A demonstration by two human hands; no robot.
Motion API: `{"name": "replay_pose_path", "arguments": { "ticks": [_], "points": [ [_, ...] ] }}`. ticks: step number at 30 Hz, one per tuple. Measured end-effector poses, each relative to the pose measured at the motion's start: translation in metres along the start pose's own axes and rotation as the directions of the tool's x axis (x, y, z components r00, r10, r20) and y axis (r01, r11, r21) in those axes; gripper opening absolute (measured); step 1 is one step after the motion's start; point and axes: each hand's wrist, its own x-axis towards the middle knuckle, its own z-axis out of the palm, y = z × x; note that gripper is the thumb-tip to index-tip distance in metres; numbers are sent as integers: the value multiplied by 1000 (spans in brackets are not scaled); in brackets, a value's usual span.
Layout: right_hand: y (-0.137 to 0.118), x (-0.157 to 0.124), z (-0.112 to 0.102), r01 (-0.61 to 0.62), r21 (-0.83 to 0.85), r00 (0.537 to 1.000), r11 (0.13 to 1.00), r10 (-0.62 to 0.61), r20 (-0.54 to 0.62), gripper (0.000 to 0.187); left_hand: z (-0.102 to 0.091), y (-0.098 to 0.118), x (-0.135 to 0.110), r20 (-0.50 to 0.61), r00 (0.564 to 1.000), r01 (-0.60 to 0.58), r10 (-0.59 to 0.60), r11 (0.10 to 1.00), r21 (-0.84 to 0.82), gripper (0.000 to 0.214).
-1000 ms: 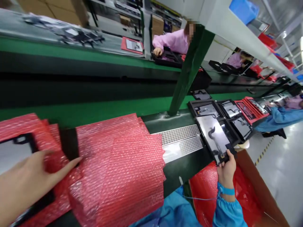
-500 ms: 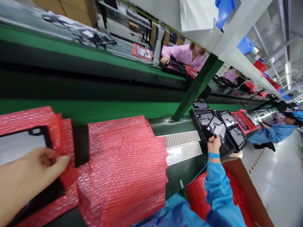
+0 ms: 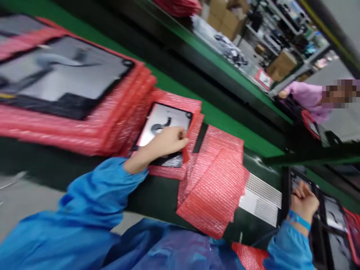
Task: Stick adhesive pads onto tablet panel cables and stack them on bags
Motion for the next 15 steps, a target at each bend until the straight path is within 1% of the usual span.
{"name": "replay_pose_path", "arguments": {
  "ticks": [1, 2, 3, 4, 5, 6, 7, 8, 9, 10, 11, 12, 13, 15],
  "points": [
    [2, -9, 13, 17, -8, 999, 1000, -17, 42, 26, 0, -4, 2, -5, 1000, -4, 4, 999, -44, 12],
    [7, -20, 30, 59, -37, 990, 998, -54, 130, 17, 1, -7, 3, -12, 1000, -10, 9, 997, -81, 10],
    [16, -36, 50, 70, -111, 976, 991, -45, 214, 4, 0, -9, 4, -23, 1000, -19, 17, 993, -114, 9],
    [28, -54, 73, 74, -231, 945, 970, 6, 327, 14, -1, -10, 5, -35, 999, -29, 24, 990, -141, 9],
    [42, -74, 99, 96, -365, 892, 926, 82, 445, 24, -2, -10, 4, -52, 998, -36, 28, 986, -160, 9],
    [59, -94, 127, 135, -476, 822, 869, 170, 544, 31, -4, -9, 2, -69, 997, -44, 32, 983, -176, 10],
    [78, -113, 156, 183, -567, 730, 803, 275, 626, 34, -6, -8, 1, -84, 996, -53, 38, 980, -190, 11],
    [97, -129, 184, 264, -615, 631, 743, 350, 693, 36, -8, -7, -1, -96, 994, -63, 44, 978, -201, 12],
    [116, -141, 211, 357, -620, 542, 699, 385, 747, 37, -11, -6, -3, -105, 993, -72, 51, 975, -208, 13],
    [133, -150, 235, 441, -606, 471, 662, 404, 784, 39, -12, -5, -4, -110, 992, -79, 57, 974, -212, 13],
    [148, -156, 256, 491, -595, 432, 636, 415, 801, 41, -13, -5, -4, -113, 992, -83, 61, 974, -212, 14],
    [160, -160, 272, 498, -589, 416, 636, 421, 806, 40, -14, -5, -4, -112, 992, -85, 62, 974, -209, 15],
    [169, -162, 284, 504, -582, 409, 638, 418, 811, 39, -14, -6, -3, -111, 992, -83, 62, 976, -203, 16],
    [179, -163, 295, 490, -566, 414, 663, 394, 820, 37, -11, -8, 1, -102, 993, -73, 54, 980, -185, 16]
  ]
}}
